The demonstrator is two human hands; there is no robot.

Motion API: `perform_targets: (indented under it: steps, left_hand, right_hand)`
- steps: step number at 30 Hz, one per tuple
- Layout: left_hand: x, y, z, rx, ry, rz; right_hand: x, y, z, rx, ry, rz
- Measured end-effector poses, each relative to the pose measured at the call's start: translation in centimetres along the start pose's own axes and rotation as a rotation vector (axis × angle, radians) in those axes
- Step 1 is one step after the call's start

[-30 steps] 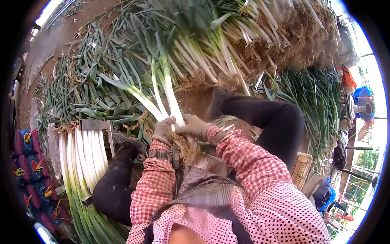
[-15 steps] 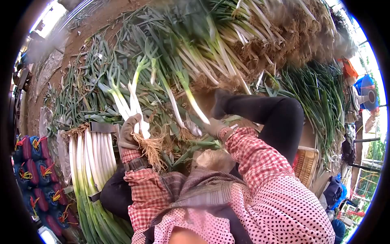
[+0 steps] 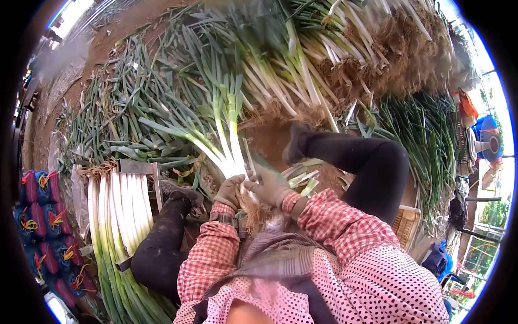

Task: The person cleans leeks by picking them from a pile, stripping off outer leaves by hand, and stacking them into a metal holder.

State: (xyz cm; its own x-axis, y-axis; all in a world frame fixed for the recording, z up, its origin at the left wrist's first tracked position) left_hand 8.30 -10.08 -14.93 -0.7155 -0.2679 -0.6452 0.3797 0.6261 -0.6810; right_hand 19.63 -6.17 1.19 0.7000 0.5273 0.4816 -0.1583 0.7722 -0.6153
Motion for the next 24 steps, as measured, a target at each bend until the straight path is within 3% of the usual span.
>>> perform_targets:
  steps: [1,3,5,7,8,9,10,13,14,15,16,18,20,22,23,24]
  left_hand:
    - [-2.7,-1.9,-0.4,0.103,-0.058,0.024]
    - [-3.7,-1.2,0.8,0.113,-0.009,-0.014]
    - [-5.9,-0.8,0.6,0.009,0.147,-0.012]
    - [-0.9,4.4,2.6,-0.05,0.369,-0.041]
    - [-3.5,2.7,0.2,-0.074,0.436,-0.017]
    - [-6.2,0.6,-1.8,-0.074,0.512,0.04]
    - [-9.4,-1.7,-4.4,-0.094,0.583,0.096]
    - [-14.3,-4.6,-11.2,-0.358,0.88,0.256]
    - [-14.4,-4.6,-13.2,-0.456,0.85,0.207]
    - [-14.4,-4.8,-15.3,-0.555,0.825,0.158]
    - [-15.5,-7.0,-17.1,-0.555,0.654,0.068]
    - [-16.7,-11.4,-19.8,-0.683,0.543,-0.148]
    - [-14.7,-9.8,-20.8,-0.873,0.794,-0.344]
    - [-15.6,-10.9,-19.2,-0.951,1.21,-0.577]
    - [-17.5,-11.9,-17.9,-1.099,1.27,-0.621]
    - [-21.5,-12.8,-16.1,-1.239,1.408,-0.465]
  right_hand:
    - [0.1,0.6,0.1,0.023,-0.044,0.021]
    - [-2.8,1.1,-2.3,-0.211,-0.103,0.22]
    - [-5.3,3.0,-6.1,-0.315,-0.209,0.062]
    - [-4.2,3.6,-5.9,-0.328,-0.147,0.143]
    - [-3.4,4.4,-5.1,-0.324,-0.116,0.18]
    - [-2.8,6.2,-3.6,-0.102,-0.336,0.261]
    - [-1.0,7.2,-3.5,0.013,-0.328,0.223]
    - [10.6,0.0,3.8,0.024,-0.45,0.21]
    - [14.7,-3.8,6.5,0.172,-0.577,0.109]
    - [18.4,-6.7,6.9,0.111,-0.893,0.077]
    - [22.1,-8.9,6.5,0.139,-1.016,0.029]
    - [30.0,-11.7,5.6,-0.234,-1.365,-0.18]
    - [34.2,-13.9,7.1,-0.247,-1.585,-0.362]
    - [33.5,-16.4,10.3,-0.14,-1.682,-0.325]
    - [32.4,-17.9,11.8,-0.095,-1.717,-0.302]
    - [32.4,-18.8,12.5,-0.146,-1.752,-0.303]
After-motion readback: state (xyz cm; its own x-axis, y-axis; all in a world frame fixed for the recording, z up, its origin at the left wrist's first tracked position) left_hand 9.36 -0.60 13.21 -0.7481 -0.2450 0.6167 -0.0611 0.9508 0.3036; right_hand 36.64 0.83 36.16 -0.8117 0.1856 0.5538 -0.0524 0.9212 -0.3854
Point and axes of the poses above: each hand's wrist, its own y-axis towards the middle knuckle, its own x-axis out of the back of the hand, z = x × y, the point moved 9 cm from there along y, towards the middle knuckle, and after that the axes turned 4 degrees about -x, right-handed, at the moved point
